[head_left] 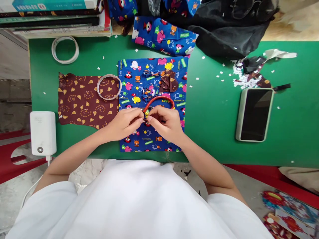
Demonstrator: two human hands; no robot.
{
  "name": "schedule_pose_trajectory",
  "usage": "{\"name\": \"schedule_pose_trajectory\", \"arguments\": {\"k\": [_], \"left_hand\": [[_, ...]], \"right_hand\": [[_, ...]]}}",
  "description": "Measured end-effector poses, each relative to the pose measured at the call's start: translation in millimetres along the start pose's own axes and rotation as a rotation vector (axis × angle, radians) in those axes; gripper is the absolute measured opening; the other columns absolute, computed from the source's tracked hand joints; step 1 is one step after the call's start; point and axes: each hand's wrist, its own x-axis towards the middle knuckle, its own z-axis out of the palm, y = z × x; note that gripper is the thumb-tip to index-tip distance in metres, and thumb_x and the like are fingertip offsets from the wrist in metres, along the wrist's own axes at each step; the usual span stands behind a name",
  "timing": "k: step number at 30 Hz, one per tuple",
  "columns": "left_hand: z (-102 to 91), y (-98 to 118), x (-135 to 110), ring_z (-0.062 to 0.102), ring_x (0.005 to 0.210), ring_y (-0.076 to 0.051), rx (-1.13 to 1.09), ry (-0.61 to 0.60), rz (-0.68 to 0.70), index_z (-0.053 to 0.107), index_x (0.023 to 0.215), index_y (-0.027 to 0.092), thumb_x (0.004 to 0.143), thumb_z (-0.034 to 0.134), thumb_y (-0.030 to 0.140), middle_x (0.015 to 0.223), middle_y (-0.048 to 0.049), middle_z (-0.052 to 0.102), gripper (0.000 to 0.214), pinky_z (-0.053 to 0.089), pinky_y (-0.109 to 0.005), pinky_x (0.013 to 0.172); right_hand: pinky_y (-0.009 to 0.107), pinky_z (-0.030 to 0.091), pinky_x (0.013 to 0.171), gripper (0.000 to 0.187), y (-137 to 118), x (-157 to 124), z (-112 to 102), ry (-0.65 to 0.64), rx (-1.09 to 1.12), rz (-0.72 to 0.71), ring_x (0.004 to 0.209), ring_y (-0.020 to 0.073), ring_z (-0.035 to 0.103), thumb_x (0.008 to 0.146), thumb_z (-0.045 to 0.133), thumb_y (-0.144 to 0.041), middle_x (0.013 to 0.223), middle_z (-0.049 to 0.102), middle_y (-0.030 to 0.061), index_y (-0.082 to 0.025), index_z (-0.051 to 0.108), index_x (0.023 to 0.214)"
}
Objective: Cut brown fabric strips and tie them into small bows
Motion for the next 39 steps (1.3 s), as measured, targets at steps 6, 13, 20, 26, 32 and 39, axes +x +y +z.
{"name": "schedule_pose_trajectory", "arguments": {"k": [6, 13, 20, 26, 32, 39], "left_hand": [[-0.8, 2.2, 1.0, 0.045, 0.059, -0.007, -0.208, -0.014, -0.123, 0.055, 0.080, 0.016, 0.090, 0.049, 0.030, 0.069, 0.0029, 0.049, 0.019, 0.035, -0.020, 0.056], [3.3, 1.0, 0.4, 0.046, 0.054, -0.006, -0.315, 0.047, -0.191, 0.057, 0.081, 0.015, 0.088, 0.053, 0.030, 0.067, 0.0031, 0.051, 0.017, 0.035, -0.020, 0.052], [3.3, 0.7, -0.7, 0.044, 0.050, -0.006, -0.423, 0.149, -0.245, 0.050, 0.080, 0.017, 0.089, 0.055, 0.034, 0.063, 0.0045, 0.048, 0.019, 0.035, -0.019, 0.048], [2.1, 3.5, -0.9, 0.045, 0.061, -0.008, -0.132, 0.131, -0.139, 0.052, 0.078, 0.016, 0.090, 0.050, 0.025, 0.070, 0.0016, 0.050, 0.015, 0.036, -0.021, 0.057], [2.8, 3.8, -1.2, 0.044, 0.064, -0.010, 0.006, 0.069, -0.031, 0.051, 0.079, 0.016, 0.092, 0.045, 0.021, 0.070, 0.0015, 0.049, 0.016, 0.036, -0.023, 0.062], [5.2, 1.1, -3.8, 0.047, 0.067, -0.010, 0.040, 0.139, 0.013, 0.048, 0.086, 0.016, 0.093, 0.046, 0.021, 0.076, 0.0005, 0.050, 0.008, 0.039, -0.022, 0.064]], "right_hand": [[0.023, 0.031, 0.049, 0.013, 0.5, -2.0, 0.7, 0.084, 0.039, 0.059, 0.048, 0.0065, 0.041, 0.083, 0.057, -0.025, 0.056, 0.052, -0.0043, -0.018, 0.057, 0.072], [0.023, 0.034, 0.049, 0.016, 2.0, -3.4, 2.8, 0.100, 0.080, 0.129, 0.051, 0.0080, 0.046, 0.084, 0.057, -0.031, 0.058, 0.054, -0.0036, -0.019, 0.056, 0.073], [0.023, 0.031, 0.046, 0.018, 2.3, -2.9, 2.7, 0.054, 0.063, 0.068, 0.049, 0.0086, 0.044, 0.082, 0.056, -0.027, 0.057, 0.052, -0.0025, -0.020, 0.050, 0.066], [0.024, 0.032, 0.049, 0.013, 3.1, -2.8, 5.0, 0.007, -0.098, -0.129, 0.048, 0.0075, 0.039, 0.082, 0.056, -0.026, 0.061, 0.052, -0.0029, -0.020, 0.050, 0.073], [0.024, 0.033, 0.053, 0.014, 5.3, -1.8, 6.6, 0.013, -0.203, -0.239, 0.051, 0.0082, 0.040, 0.084, 0.052, -0.016, 0.061, 0.051, -0.0028, -0.019, 0.051, 0.071], [0.024, 0.034, 0.053, 0.015, 3.6, -0.3, 5.5, 0.019, -0.170, -0.196, 0.050, 0.0083, 0.040, 0.083, 0.052, -0.017, 0.059, 0.052, -0.0030, -0.020, 0.051, 0.069]]}}
